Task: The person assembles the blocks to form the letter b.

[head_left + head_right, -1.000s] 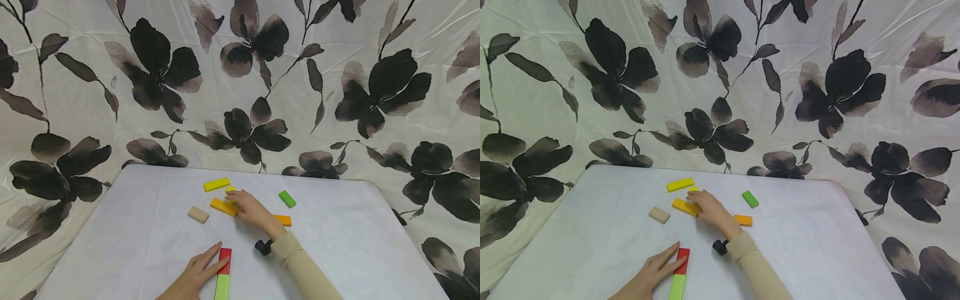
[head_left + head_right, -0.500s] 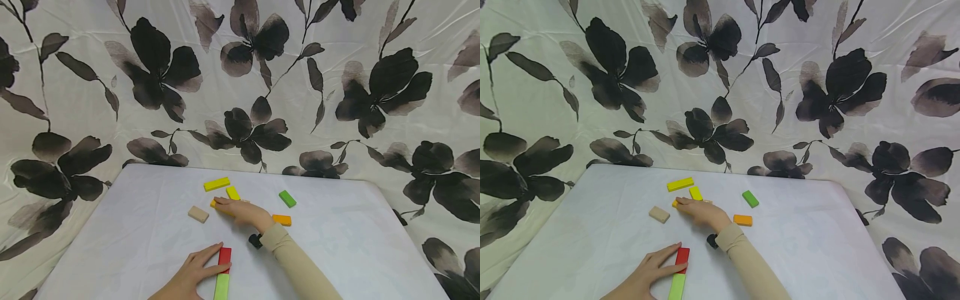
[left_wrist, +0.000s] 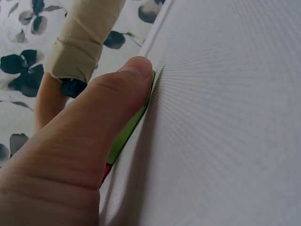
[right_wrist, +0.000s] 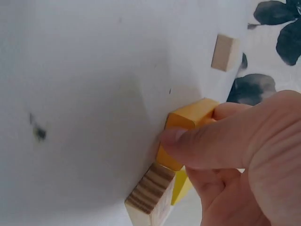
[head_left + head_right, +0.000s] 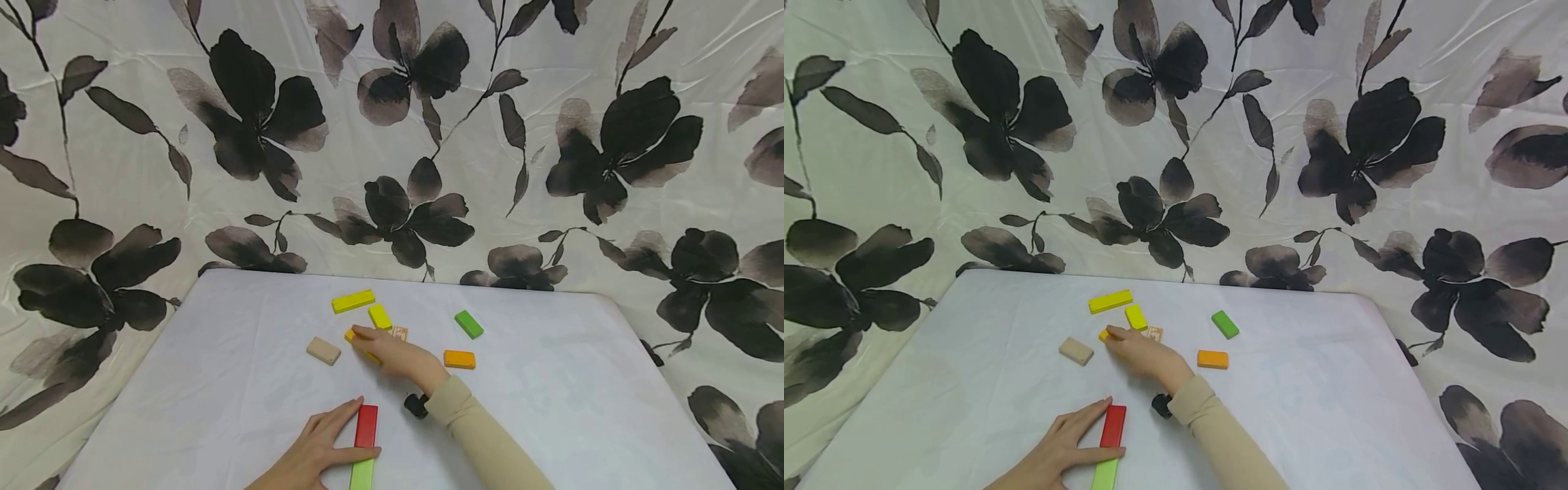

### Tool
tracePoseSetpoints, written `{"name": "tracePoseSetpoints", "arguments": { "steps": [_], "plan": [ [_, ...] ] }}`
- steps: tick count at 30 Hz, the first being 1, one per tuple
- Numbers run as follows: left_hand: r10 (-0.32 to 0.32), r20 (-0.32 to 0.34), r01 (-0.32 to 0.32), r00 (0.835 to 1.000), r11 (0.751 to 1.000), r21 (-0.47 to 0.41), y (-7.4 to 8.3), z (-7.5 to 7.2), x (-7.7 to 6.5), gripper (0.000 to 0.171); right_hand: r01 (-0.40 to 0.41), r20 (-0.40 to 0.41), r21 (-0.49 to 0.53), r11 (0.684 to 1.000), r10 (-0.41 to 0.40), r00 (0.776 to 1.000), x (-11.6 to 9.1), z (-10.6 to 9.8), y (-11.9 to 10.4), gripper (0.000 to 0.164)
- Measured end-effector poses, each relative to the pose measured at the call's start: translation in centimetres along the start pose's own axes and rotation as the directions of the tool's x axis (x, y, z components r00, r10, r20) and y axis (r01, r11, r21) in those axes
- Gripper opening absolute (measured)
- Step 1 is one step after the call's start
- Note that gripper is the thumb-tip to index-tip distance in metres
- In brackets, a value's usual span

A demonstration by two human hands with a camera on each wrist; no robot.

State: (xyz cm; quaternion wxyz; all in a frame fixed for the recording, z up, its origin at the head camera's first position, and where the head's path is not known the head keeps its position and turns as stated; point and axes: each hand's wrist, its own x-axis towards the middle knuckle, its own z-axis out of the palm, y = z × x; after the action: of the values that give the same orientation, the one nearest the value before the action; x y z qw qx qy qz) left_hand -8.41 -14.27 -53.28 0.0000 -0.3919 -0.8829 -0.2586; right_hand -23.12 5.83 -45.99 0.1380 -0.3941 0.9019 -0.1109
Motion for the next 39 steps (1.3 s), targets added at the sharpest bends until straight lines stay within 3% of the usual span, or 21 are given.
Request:
{"name": "tracePoseSetpoints", "arguments": {
  "steps": [6,14,26,29,33,36,39],
  "plan": [
    [0.021,-0.026,-0.021,0.999,1.0,0.024,-0.1,0.1,-0.1,0.065,0.017,-0.009,-0.073,0.997,-0.018,1.0,-0.4,0.4,-0.5,0.062],
    [0.02,-0.037,-0.019,0.999,0.999,0.043,-0.2,0.3,0.0,0.066,-0.048,0.023,0.014,0.999,0.048,0.999,-1.2,1.0,-0.9,0.061],
    [0.013,-0.022,-0.012,1.0,0.999,0.051,-0.1,0.3,-0.1,0.065,-0.004,-0.136,0.169,0.986,0.027,0.99,-2.9,2.7,-0.7,0.052],
    [0.029,-0.038,-0.027,0.999,0.998,0.06,-0.2,0.3,-0.1,0.066,-0.006,-0.184,0.271,0.963,0.058,0.981,-3.1,3.5,-0.4,0.051],
    [0.023,-0.033,-0.022,0.999,0.999,0.041,-0.2,0.3,-0.2,0.067,-0.004,-0.23,0.438,0.899,0.117,0.966,-3.3,4.6,-0.1,0.052],
    [-0.003,-0.004,0.003,1.0,1.0,0.017,-0.1,0.3,-0.1,0.067,0.01,-0.254,0.507,0.862,0.139,0.957,-3.5,5.1,0.1,0.053],
    [-0.044,0.029,0.045,0.999,0.999,-0.025,0.1,0.2,0.0,0.067,0.023,-0.266,0.53,0.848,0.14,0.954,-3.8,5.2,0.1,0.053]
  ]
}}
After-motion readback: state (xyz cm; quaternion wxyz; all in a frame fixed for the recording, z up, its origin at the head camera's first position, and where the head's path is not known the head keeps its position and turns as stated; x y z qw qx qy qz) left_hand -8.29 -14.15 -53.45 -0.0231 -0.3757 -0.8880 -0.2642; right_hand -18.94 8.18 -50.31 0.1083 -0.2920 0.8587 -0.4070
